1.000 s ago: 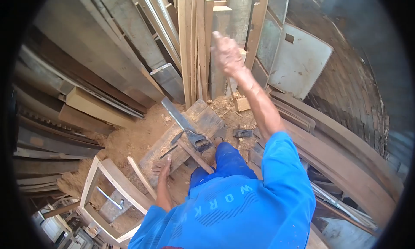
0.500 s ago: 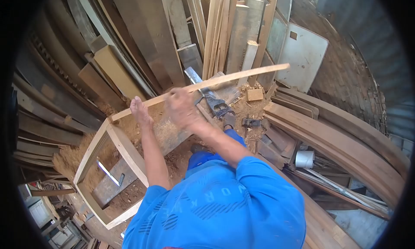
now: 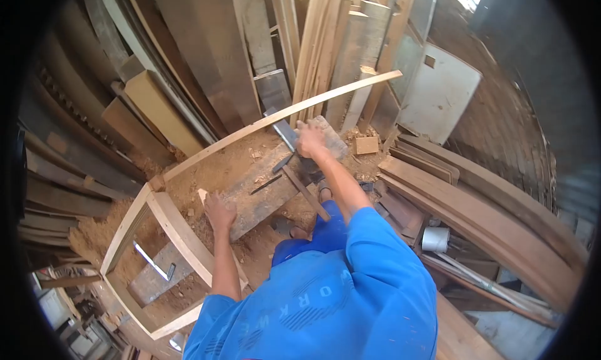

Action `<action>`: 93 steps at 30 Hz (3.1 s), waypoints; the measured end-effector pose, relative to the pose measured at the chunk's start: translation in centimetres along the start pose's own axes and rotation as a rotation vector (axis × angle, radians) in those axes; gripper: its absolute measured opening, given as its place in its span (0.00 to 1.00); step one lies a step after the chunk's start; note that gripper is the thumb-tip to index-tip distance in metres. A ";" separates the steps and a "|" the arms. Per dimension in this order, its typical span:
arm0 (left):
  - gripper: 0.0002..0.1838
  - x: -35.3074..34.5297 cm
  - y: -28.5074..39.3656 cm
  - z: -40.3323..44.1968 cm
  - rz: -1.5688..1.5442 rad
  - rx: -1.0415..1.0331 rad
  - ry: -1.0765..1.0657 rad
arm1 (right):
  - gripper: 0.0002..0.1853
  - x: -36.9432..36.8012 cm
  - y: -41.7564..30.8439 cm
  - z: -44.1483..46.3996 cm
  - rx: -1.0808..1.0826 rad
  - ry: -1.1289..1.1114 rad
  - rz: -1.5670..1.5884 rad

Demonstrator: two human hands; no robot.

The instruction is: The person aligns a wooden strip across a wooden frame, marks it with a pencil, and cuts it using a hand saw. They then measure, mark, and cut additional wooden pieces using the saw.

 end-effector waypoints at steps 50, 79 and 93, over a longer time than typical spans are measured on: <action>0.63 -14.0 8.0 -3.6 -0.004 0.217 -0.208 | 0.30 22.0 14.8 31.4 0.082 0.705 0.312; 0.67 -12.7 9.1 -3.9 -0.084 0.202 -0.351 | 0.16 33.0 2.3 13.1 0.619 0.866 1.295; 0.41 20.3 17.0 -3.5 -0.809 -0.407 0.456 | 0.20 41.1 -33.0 -11.1 1.666 0.329 1.679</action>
Point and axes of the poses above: each hand's wrist, its own z-axis towards the middle knuckle, its own x-axis out of the back of the hand, y = z × x, the point moved 10 cm from there along z, towards the middle knuckle, and after that the axes turned 14 degrees about x, right-handed, at the moved point
